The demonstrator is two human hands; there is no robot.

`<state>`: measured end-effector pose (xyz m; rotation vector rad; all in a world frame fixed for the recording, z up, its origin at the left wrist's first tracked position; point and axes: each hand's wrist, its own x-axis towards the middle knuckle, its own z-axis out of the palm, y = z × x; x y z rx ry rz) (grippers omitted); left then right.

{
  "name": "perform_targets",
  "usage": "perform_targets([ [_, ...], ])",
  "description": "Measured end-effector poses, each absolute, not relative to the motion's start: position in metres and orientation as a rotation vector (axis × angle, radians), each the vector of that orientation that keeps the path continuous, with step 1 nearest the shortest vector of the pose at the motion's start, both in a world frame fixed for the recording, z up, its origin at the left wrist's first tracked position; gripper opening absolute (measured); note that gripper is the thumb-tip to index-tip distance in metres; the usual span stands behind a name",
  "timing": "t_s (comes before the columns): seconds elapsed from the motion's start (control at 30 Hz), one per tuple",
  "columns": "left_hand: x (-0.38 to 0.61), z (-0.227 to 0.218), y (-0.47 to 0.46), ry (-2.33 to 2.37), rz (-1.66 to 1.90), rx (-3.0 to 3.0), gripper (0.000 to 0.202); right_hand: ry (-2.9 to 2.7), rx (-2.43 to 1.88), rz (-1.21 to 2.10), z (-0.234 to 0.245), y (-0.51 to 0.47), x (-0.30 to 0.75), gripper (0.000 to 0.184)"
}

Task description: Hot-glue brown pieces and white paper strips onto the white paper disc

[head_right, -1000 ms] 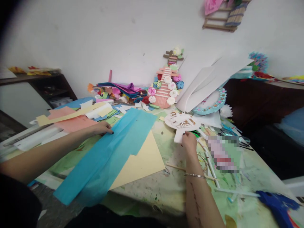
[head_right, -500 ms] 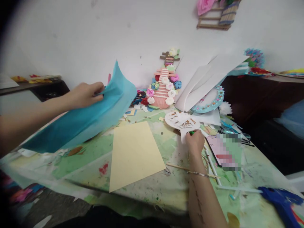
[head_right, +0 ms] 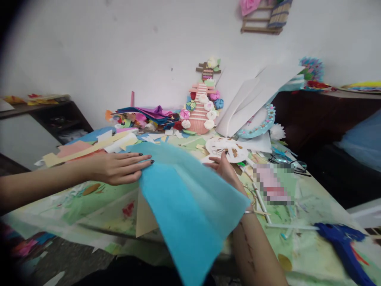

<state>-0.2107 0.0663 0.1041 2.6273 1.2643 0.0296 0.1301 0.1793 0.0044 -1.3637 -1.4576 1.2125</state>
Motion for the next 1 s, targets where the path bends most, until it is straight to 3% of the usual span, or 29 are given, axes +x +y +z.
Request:
perform_targets([
  [0.17,-0.263,0.046,0.085,1.227,-0.014,2.940,0.032,-1.504,-1.157,1.740,0.008,0.169,0.118,0.060],
  [0.3,-0.285,0.013,0.086,1.159,0.027,3.225,0.030,-1.905,-1.197,1.470,-0.009,0.163,0.095,0.041],
  [0.47,-0.278,0.004,0.067,1.143,-0.044,3.246,0.029,-2.069,-1.203,1.184,-0.021,0.154,0.077,0.031],
  [0.57,-0.268,0.014,0.063,1.114,-0.089,3.116,0.061,-2.157,-1.178,1.096,-0.020,0.152,0.075,0.012],
  [0.63,-0.261,0.022,0.068,1.090,-0.133,3.004,0.085,-2.183,-1.178,1.050,-0.018,0.152,0.075,0.017],
  [0.7,-0.253,0.028,0.076,1.107,-0.206,2.892,0.095,-2.174,-1.190,1.022,-0.016,0.156,0.077,0.016],
  [1.0,-0.199,0.031,0.115,1.063,-0.315,2.745,0.077,-2.045,-1.249,1.187,-0.011,0.174,0.104,0.024],
])
